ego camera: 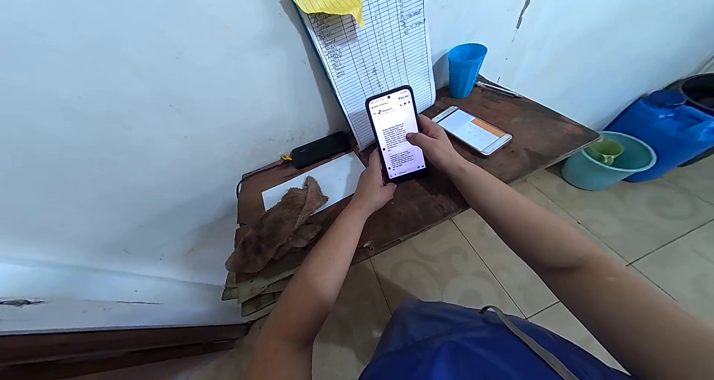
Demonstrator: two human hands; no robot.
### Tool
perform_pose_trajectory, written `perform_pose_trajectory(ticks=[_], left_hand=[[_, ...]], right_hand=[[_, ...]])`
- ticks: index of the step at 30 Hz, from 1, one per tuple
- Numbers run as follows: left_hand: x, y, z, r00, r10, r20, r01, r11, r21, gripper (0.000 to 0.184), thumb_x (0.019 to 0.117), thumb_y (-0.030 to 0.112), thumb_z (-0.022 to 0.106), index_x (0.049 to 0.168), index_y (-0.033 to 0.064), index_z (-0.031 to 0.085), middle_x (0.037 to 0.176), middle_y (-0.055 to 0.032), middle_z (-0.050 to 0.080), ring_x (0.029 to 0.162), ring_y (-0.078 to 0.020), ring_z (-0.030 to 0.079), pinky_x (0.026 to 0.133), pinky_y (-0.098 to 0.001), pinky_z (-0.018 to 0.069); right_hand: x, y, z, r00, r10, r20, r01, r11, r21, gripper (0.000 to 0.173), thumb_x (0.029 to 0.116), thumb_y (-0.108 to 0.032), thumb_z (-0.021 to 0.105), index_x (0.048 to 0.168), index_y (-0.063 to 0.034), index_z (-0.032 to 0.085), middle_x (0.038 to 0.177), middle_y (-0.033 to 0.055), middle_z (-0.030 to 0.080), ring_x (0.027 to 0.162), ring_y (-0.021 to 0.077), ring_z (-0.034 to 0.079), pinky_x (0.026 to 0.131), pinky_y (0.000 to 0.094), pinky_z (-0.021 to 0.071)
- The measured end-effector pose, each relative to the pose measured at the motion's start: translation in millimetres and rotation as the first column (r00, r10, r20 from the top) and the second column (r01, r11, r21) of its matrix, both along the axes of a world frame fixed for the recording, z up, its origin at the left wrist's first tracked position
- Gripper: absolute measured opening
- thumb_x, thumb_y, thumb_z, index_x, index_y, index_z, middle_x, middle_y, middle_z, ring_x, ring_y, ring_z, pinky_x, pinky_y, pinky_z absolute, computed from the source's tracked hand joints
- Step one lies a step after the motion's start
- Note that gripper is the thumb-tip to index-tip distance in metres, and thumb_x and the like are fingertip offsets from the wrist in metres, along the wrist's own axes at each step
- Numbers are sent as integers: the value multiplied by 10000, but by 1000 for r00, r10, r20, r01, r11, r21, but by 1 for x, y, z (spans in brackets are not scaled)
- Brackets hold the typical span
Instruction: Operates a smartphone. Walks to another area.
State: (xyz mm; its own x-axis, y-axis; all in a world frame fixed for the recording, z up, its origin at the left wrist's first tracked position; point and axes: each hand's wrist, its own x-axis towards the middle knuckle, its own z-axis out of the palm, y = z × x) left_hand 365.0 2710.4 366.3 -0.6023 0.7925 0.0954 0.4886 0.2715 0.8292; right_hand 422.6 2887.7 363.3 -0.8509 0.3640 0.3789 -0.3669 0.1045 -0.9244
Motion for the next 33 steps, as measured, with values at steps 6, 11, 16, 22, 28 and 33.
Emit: perform_pose_trajectory(ticks=[6,11,16,22,28,33], left_hand=[[0,1,3,1000,10,24,-9,999,-43,857,864,-151,610,1575,5,157,1182,-230,631,814,-258,673,737,-419,573],[0,1,5,999,4,36,-2,999,-53,847,880,-156,589,1582,10,146,1238,-238,613,866,-261,677,775,-406,568],[-1,0,5,999,0,41,2,998,-58,832,889,-143,573,1583,11,143,1188,-212,613,778,-204,643,717,-359,554],[3,-1,9,1000,10,16,-9,999,-53,820,863,-124,576,1570,-32,172,1193,-221,623,873,-198,663,785,-339,551],[3,-2,11,1000,11,3,-11,997,-71,801,870,-122,588,1561,-26,194,1201,-221,617,862,-200,660,779,-341,550],[1,-1,8,1000,18,12,-17,997,-76,781,864,-105,592,1545,-27,218,1178,-233,633,874,-244,681,795,-401,568]], right_hand=[[3,-3,3,1000,-12,17,12,1000,0,265,931,-47,522,1191,4,531,960,29,667,826,16,672,774,219,574],[4,-4,6,999,-18,28,17,1000,2,344,885,-18,567,1224,13,519,1001,51,669,857,26,676,787,224,576],[3,-3,4,1000,-14,13,14,1000,5,336,877,-39,580,1208,-2,527,978,34,683,841,24,686,773,223,586],[4,-4,5,1000,-21,11,20,1000,17,365,864,-55,630,1208,10,531,976,42,692,833,30,690,773,231,590],[4,-5,4,1000,-28,8,27,998,52,407,862,-72,661,1235,18,523,997,50,695,853,34,696,790,235,594],[4,-5,4,998,-64,24,61,993,103,431,859,-109,670,1243,30,531,1004,74,693,860,50,692,793,256,588]])
